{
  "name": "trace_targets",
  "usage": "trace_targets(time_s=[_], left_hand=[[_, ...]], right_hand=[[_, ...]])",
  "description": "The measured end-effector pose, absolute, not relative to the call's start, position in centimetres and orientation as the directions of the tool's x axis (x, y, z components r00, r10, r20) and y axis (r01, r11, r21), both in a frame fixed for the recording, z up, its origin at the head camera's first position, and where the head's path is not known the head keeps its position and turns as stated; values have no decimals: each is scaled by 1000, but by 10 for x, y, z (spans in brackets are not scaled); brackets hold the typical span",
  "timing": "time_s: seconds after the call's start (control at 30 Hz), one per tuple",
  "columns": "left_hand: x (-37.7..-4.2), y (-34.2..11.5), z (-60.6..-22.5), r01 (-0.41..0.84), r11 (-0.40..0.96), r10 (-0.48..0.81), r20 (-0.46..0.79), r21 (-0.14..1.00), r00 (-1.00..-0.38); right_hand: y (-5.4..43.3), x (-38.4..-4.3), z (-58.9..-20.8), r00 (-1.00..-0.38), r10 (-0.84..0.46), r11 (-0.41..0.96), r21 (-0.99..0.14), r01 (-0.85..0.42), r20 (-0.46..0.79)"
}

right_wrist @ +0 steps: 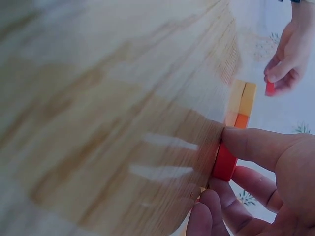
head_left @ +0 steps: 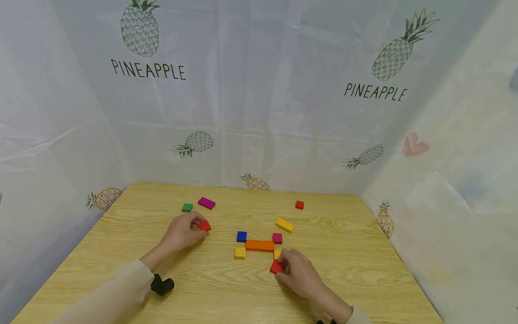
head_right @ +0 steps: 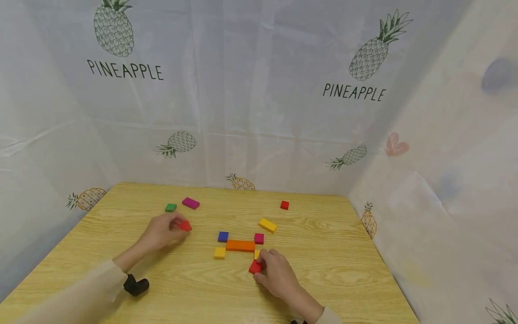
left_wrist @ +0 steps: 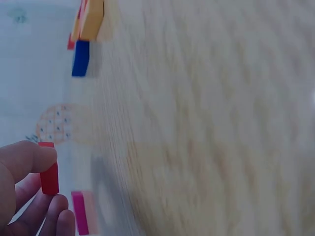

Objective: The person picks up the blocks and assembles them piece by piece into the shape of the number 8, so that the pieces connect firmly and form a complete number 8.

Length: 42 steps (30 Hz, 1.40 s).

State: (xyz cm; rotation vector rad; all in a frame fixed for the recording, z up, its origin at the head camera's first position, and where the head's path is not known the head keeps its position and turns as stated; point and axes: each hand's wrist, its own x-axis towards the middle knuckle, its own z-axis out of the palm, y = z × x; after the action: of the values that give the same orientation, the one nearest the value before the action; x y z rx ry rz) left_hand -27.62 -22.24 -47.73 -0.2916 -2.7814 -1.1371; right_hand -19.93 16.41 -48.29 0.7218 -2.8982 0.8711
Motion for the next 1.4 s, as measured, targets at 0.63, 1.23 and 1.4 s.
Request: trace_targets(time_s=[0.63,1.23,1.4], left_hand=[[-224,-168,-471,286,629,233,176,723,-956],[-202,-128,-485,314,558,338,134,769,-931],[-199,-125,-489,308,591,325,130,745,-937]], right_hand=[[164,-200,-483,-891,-423,734,-515,-443,164],[165,-200,-483,-897,-415,749,-504,-431,150],[164,-201,-482,-899,-413,748,-509,-426,144]])
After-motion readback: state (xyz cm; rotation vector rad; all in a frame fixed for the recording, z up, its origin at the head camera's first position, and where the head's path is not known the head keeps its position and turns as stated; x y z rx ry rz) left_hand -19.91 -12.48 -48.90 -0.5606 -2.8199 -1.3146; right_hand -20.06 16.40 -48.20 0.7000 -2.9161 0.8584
